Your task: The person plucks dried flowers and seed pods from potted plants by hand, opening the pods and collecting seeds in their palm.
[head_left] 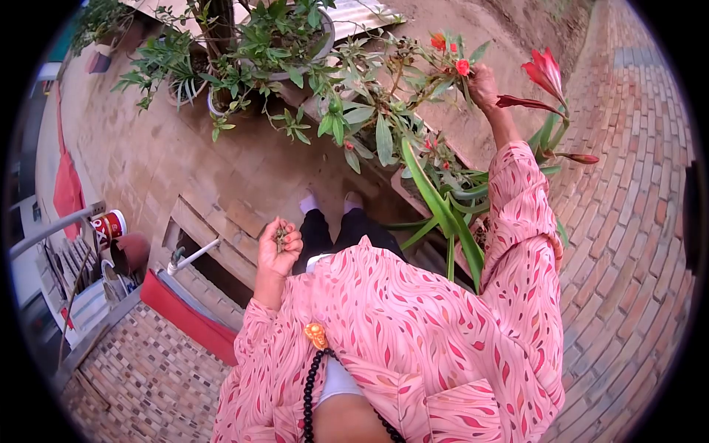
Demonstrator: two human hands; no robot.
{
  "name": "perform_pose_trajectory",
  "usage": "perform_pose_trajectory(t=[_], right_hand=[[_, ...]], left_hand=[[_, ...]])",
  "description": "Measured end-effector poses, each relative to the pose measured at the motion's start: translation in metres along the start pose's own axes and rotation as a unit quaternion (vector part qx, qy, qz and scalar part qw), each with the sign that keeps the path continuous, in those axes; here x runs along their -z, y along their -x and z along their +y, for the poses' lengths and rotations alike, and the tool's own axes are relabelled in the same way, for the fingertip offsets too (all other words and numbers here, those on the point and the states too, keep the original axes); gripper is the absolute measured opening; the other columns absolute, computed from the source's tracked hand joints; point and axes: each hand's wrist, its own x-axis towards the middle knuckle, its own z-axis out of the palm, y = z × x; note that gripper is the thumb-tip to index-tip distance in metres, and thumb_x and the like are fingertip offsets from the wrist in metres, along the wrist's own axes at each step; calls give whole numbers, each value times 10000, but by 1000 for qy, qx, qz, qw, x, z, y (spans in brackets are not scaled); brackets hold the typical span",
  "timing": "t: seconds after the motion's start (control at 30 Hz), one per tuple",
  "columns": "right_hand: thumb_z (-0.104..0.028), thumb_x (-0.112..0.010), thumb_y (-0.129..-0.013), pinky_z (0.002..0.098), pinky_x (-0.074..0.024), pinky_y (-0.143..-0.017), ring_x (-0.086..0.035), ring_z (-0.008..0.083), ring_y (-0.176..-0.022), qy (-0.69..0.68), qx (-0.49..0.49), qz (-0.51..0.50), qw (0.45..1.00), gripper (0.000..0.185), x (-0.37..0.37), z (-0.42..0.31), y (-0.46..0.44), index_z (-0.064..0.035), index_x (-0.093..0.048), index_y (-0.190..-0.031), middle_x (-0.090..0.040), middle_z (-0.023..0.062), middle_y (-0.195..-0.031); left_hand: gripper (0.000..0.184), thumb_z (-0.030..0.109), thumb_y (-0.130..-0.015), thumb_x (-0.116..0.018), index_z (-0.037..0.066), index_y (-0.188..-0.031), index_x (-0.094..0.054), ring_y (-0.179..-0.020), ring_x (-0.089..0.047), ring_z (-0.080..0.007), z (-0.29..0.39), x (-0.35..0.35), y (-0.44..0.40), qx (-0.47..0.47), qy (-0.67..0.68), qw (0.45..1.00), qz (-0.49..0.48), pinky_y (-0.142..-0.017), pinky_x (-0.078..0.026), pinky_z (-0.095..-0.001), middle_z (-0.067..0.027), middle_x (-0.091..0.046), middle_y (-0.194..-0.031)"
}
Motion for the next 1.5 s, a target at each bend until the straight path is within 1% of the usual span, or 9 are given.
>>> perform_pose_trajectory(t=[0.1, 0.37, 0.73, 0.87, 1.0, 1.13, 1.27, 1.4, 1.5], right_hand=[[-176, -622, -732, 429, -407, -536, -536, 402, -615, 83, 11, 51, 995, 203, -9, 0, 0, 7, -551, -682, -529, 222, -631], [-179, -546, -764, 445, -452, -601, -585, 334, -752, 304, 65, -46, 949, 140, 8, -29, 5, -84, -529, -866, -573, 106, -861], [-59, -477, -748, 430, -471, -570, -598, 326, -700, 372, 158, 17, 915, 101, 16, -45, -5, -66, -479, -849, -580, 119, -811], [-95, -458, -783, 374, -388, -560, -505, 282, -624, 162, 193, 182, 951, 96, 53, -63, -22, -63, -490, -698, -499, 138, -641], [-100, -532, -854, 224, -474, -673, -592, 94, -757, -206, 46, 39, 977, 227, 75, -159, 4, -12, -569, -1060, -622, 55, -858], [35, -535, -802, 205, -472, -566, -577, 82, -661, -297, 149, -111, 937, 202, 50, -224, 51, 5, -583, -996, -626, 60, -829], [52, -578, -750, 235, -458, -529, -569, 127, -594, -307, 67, -281, 907, 174, 4, -278, 98, 22, -577, -921, -606, 101, -753], [37, -566, -764, 241, -420, -505, -529, 122, -559, -307, 125, -304, 893, 172, -48, -301, 120, -2, -581, -931, -595, 69, -755], [71, -530, -728, 338, -439, -555, -561, 294, -645, -237, 225, -286, 901, 217, -64, -315, 117, -10, -564, -926, -557, 136, -751]], left_hand=[[197, 193, -861, -508, 44, -732, -488, -526, -401, -119, 3, 0, -2, 7, -6, 1000, -5, -419, -326, -206, -66, -456, -695], [198, 195, -866, -500, 41, -742, -488, -530, -391, -118, 3, -1, 0, 19, 0, 1000, -10, -426, -322, -205, -62, -449, -703], [200, 198, -873, -491, 46, -743, -487, -530, -382, -112, 6, -4, -6, 36, -5, 999, -11, -427, -312, -201, -56, -444, -703], [197, 200, -869, -502, 50, -741, -486, -533, -380, -107, 1, -15, -5, 57, -15, 997, -42, -427, -309, -201, -51, -440, -702], [183, 195, -861, -513, 41, -762, -490, -549, -370, -106, -12, -32, -14, 84, 27, 989, -120, -434, -310, -196, -50, -440, -715], [174, 194, -853, -527, 42, -774, -495, -568, -390, -123, -24, -67, -17, 70, 27, 991, -111, -495, -358, -224, -47, -443, -721], [180, 210, -856, -522, 37, -808, -534, -681, -509, -176, -22, -74, -21, 42, 34, 993, -107, -600, -446, -282, -74, -534, -771], [183, 220, -858, -519, 44, -838, -567, -792, -572, -220, -2, -69, -16, 1, 49, 993, -111, -706, -482, -367, -86, -598, -824], [175, 213, -858, -523, 46, -845, -572, -811, -576, -223, 11, -64, -14, -8, 69, 990, -124, -743, -477, -400, -73, -602, -837]])
